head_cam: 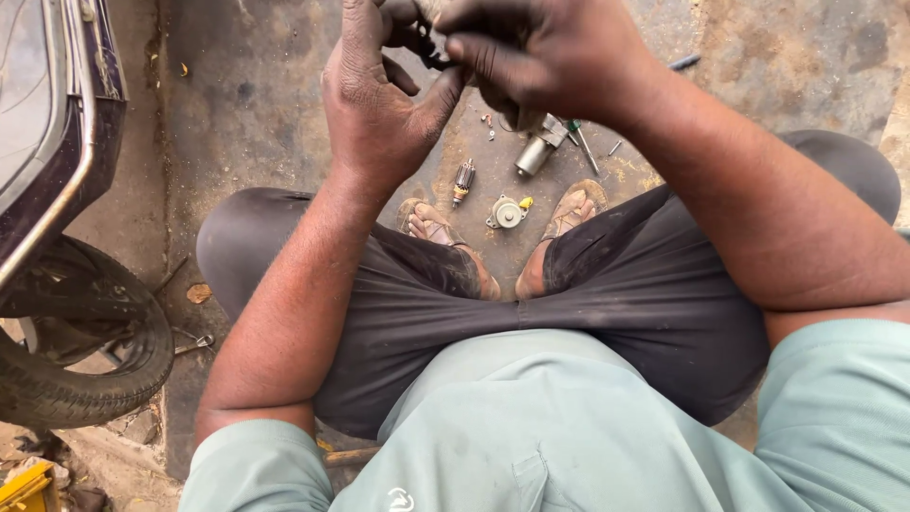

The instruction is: The recorder is cleaning and lubricating parts of a motorcycle engine component, likely a starter motor, while sitting on the floor.

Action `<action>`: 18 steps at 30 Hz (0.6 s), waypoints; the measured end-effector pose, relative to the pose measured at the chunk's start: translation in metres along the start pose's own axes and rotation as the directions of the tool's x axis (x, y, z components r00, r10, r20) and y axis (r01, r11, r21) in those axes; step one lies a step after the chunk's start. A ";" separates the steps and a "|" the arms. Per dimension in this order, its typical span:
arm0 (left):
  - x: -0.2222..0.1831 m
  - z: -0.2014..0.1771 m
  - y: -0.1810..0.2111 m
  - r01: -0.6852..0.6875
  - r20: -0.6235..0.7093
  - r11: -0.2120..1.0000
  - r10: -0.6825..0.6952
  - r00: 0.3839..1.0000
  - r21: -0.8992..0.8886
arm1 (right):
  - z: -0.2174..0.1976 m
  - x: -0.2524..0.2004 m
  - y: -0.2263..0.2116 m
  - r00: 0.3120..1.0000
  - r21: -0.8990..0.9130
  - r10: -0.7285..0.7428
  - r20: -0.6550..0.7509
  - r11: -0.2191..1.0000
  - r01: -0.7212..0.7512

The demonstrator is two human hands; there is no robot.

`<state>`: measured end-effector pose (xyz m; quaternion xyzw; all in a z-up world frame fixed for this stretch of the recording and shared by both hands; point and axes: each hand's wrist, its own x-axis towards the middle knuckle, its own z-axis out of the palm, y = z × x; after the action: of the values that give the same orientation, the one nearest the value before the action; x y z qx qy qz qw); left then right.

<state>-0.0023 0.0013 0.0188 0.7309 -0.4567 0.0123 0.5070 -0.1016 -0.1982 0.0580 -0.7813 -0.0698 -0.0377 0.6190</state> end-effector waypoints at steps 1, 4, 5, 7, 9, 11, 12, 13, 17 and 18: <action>-0.002 0.000 -0.004 0.016 -0.001 1.000 -0.016 1.000 0.018 | 0.002 0.003 -0.006 0.993 -0.088 0.112 0.020 0.990 -0.110; -0.003 0.003 -0.003 -0.031 -0.026 0.997 0.033 0.999 0.073 | -0.005 0.008 0.008 0.934 0.095 0.352 0.054 0.930 -0.356; -0.003 0.003 -0.001 -0.032 -0.026 0.997 0.033 0.999 0.073 | -0.004 0.006 0.020 0.935 0.094 0.352 0.054 0.930 -0.356; -0.003 0.003 0.003 -0.072 -0.018 0.984 0.076 0.997 0.164 | -0.003 0.000 0.046 0.983 -0.128 0.168 -0.078 0.976 -0.177; -0.001 0.002 0.006 -0.072 0.001 0.979 0.074 0.997 0.188 | 0.002 -0.001 0.048 0.992 -0.141 0.084 -0.093 0.985 -0.096; -0.001 0.002 0.009 -0.071 0.021 0.974 0.068 0.997 0.214 | 0.007 0.002 0.041 0.995 -0.153 -0.001 -0.105 0.988 -0.015; -0.001 0.002 0.009 -0.081 0.040 0.974 0.074 0.996 0.213 | 0.009 0.005 0.032 0.990 -0.169 -0.049 -0.132 0.985 0.027; -0.002 0.002 0.009 -0.091 0.060 0.973 0.080 0.995 0.211 | 0.011 0.009 0.024 0.983 -0.186 -0.097 -0.158 0.980 0.067; -0.002 0.001 0.005 -0.123 0.092 0.974 0.107 0.990 0.191 | 0.011 0.014 -0.006 0.698 0.057 0.716 -0.010 0.697 -0.715; -0.003 0.001 0.001 -0.117 0.099 0.975 0.100 0.990 0.191 | 0.013 0.013 -0.003 0.671 -0.011 0.741 0.003 0.671 -0.741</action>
<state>-0.0047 0.0022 0.0174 0.7510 -0.5145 0.0525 0.4105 -0.0898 -0.1843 0.0599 -0.7453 0.2509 0.2188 0.5776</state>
